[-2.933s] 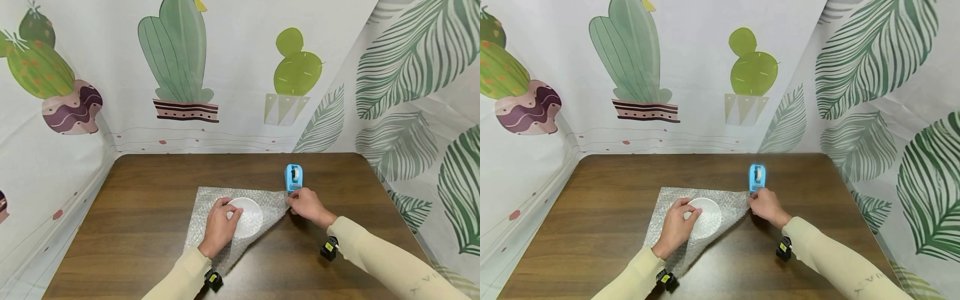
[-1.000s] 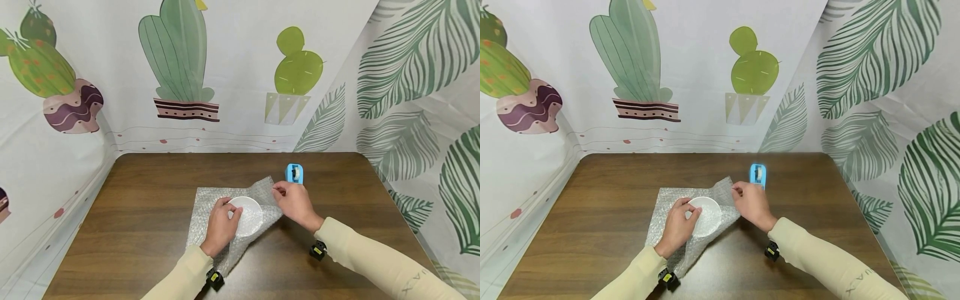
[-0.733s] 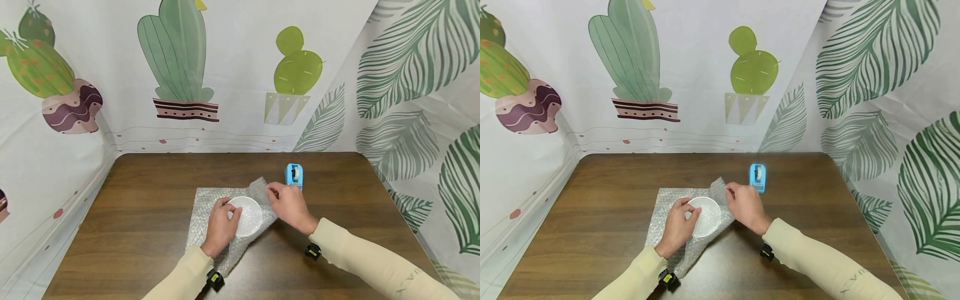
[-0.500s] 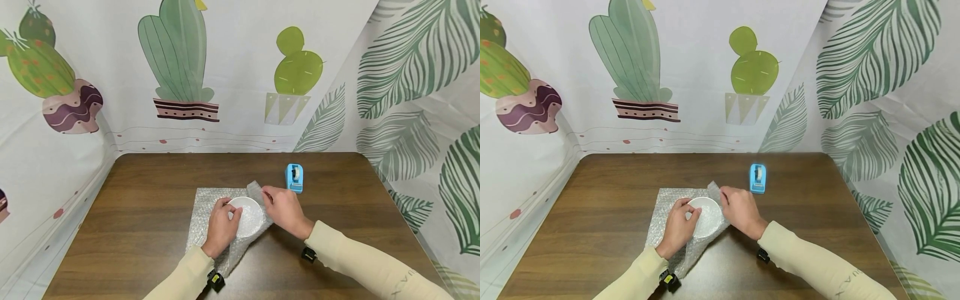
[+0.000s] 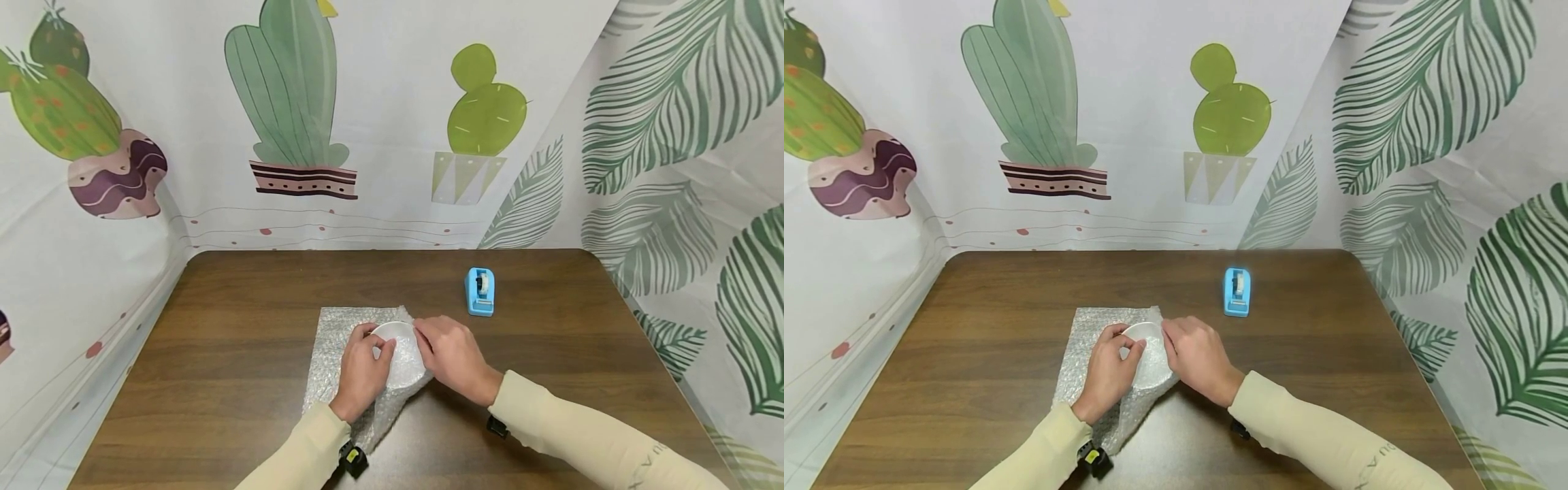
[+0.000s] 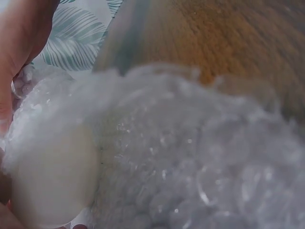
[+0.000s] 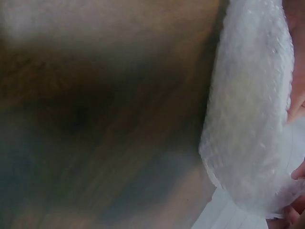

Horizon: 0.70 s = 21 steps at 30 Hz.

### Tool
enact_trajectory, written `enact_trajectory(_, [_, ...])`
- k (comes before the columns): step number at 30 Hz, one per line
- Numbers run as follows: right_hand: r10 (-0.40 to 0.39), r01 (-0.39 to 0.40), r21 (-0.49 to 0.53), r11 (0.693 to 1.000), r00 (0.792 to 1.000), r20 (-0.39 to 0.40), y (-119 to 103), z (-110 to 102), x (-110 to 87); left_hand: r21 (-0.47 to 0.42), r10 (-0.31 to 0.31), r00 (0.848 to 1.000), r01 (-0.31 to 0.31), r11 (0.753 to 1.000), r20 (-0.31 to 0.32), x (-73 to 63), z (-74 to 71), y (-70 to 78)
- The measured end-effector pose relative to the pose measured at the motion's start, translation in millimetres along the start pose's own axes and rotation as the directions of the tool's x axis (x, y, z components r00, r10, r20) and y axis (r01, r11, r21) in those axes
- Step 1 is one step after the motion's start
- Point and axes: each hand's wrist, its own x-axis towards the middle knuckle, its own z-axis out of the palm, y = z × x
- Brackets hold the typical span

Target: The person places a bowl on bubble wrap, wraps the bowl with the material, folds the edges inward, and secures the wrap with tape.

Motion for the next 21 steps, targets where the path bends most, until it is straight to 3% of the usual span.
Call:
enact_trajectory(9, [-0.223,0.221,-0.047,0.974,0.974,-0.033,-2,12,-8.4,-0.008,0.011,1.0,-0.012,1.0,-0.016,-0.2,1.5,0.2])
enact_trajectory(21, [-0.356,0.357,-0.072,0.931,0.934,0.021,4,21,-14.1,-0.089,-0.017,1.0,0.018,0.996,0.008,-0.3,1.3,-1.8])
